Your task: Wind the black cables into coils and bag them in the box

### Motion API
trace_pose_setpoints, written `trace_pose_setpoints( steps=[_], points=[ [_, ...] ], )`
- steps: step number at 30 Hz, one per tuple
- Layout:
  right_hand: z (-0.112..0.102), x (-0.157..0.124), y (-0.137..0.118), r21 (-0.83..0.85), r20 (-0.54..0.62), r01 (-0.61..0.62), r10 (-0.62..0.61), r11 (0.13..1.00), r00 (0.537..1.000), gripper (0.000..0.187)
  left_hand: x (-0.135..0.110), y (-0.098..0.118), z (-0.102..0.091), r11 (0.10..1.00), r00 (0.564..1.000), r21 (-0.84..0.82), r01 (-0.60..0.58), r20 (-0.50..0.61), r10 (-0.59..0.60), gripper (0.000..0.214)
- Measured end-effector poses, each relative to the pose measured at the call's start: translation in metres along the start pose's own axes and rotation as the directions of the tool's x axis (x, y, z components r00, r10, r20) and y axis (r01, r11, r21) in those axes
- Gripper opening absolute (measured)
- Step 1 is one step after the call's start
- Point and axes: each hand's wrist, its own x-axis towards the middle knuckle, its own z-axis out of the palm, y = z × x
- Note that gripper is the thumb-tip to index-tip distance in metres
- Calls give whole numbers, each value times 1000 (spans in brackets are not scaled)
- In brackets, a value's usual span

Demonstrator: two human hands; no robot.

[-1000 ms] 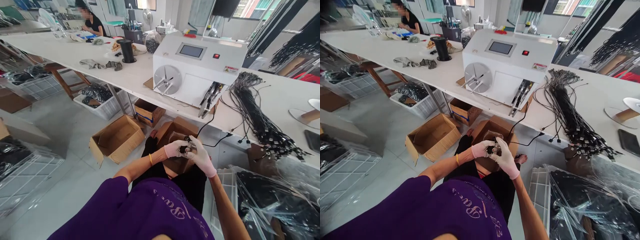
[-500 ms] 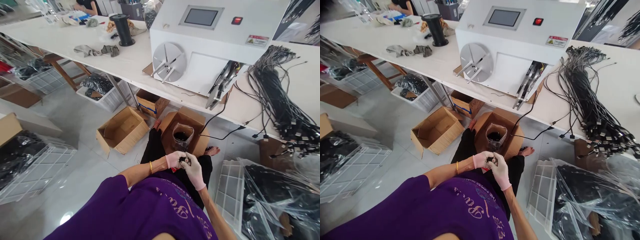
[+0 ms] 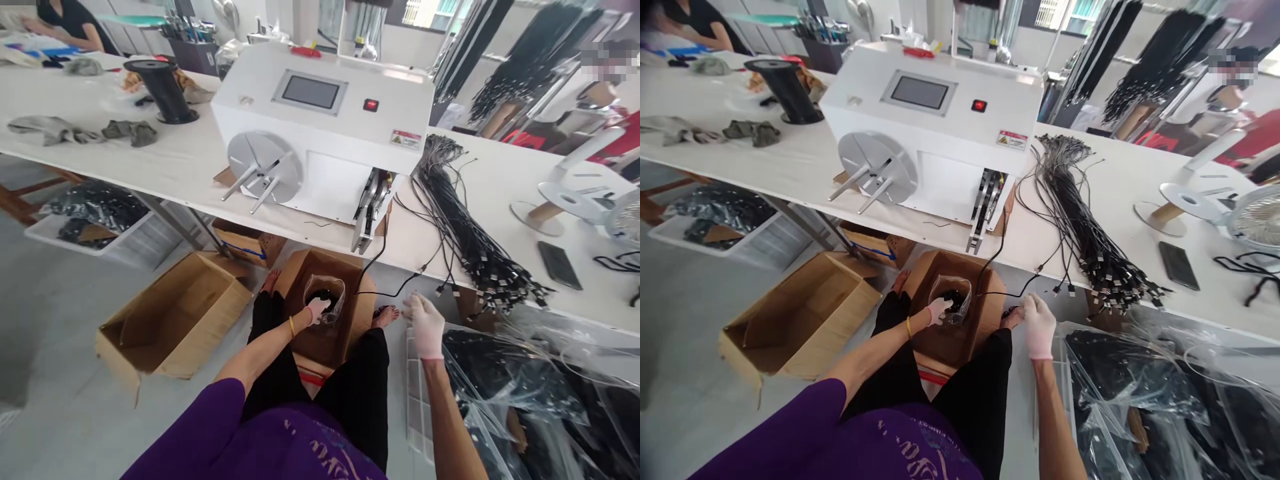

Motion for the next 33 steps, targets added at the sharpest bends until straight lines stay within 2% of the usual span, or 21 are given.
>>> trace_pose_setpoints(
  steps=[4,7,10,13,16,18,20,21,22,23,25,26,27,28,29,30,31,32,33],
  points=[
    [5,66,-38,140,-25,-215,220,967,975,42,20,-6,16,997,998,34,62,25,-63,34],
    [12,76,-49,136,-66,-203,214,970,975,38,35,-7,28,992,992,50,116,37,-118,33],
    [21,40,-40,83,-35,-118,121,990,992,36,44,-1,42,992,988,4,124,90,-124,35],
    [37,-29,-14,-87,144,-11,24,996,989,38,41,2,56,991,979,-125,47,203,-21,37],
    [48,-99,10,-152,284,-1,45,988,958,37,24,-10,61,996,980,-87,-15,196,32,32],
    [45,-131,8,-283,461,68,74,957,884,40,5,-24,55,999,989,-25,-28,143,31,30],
    [37,-147,-15,-390,602,302,-8,870,799,38,-22,-38,45,1000,995,-7,-15,103,15,32],
    [32,-148,-33,-406,642,455,-107,793,759,35,-39,-44,39,1000,992,-6,2,126,-1,33],
    [28,-143,-54,-385,662,589,-232,710,713,28,-59,-47,35,1000,983,-9,19,184,-17,35],
    [25,-134,-74,-322,694,702,-346,635,631,21,-82,-48,31,999,963,-10,35,269,-31,36],
    [26,-106,-105,-173,735,843,-503,509,454,21,-131,-41,24,999,890,-28,18,456,-4,36],
    [30,-91,-113,-124,743,880,-545,458,389,22,-155,-33,20,1000,875,-26,-13,483,24,34],
    [36,-76,-115,-106,735,897,-574,428,361,24,-178,-22,13,995,882,-65,-74,462,96,34],
    [45,-66,-113,-117,710,906,-603,408,364,26,-199,-9,5,988,897,-93,-124,416,151,33],
    [57,-60,-107,-143,691,909,-618,392,376,27,-216,5,-7,971,920,-112,-210,315,235,32],
    [69,-61,-100,-168,684,911,-621,377,383,29,-230,19,-21,930,922,-133,-343,145,360,30],
    [83,-67,-92,-171,703,918,-609,356,367,29,-239,33,-38,886,895,-152,-438,20,446,29],
    [95,-78,-87,-148,747,931,-579,332,326,29,-244,46,-56,830,845,-161,-534,-101,525,28],
    [107,-92,-85,-95,804,945,-536,314,259,28,-245,57,-74,700,704,-147,-699,-311,638,27]
  ],
)
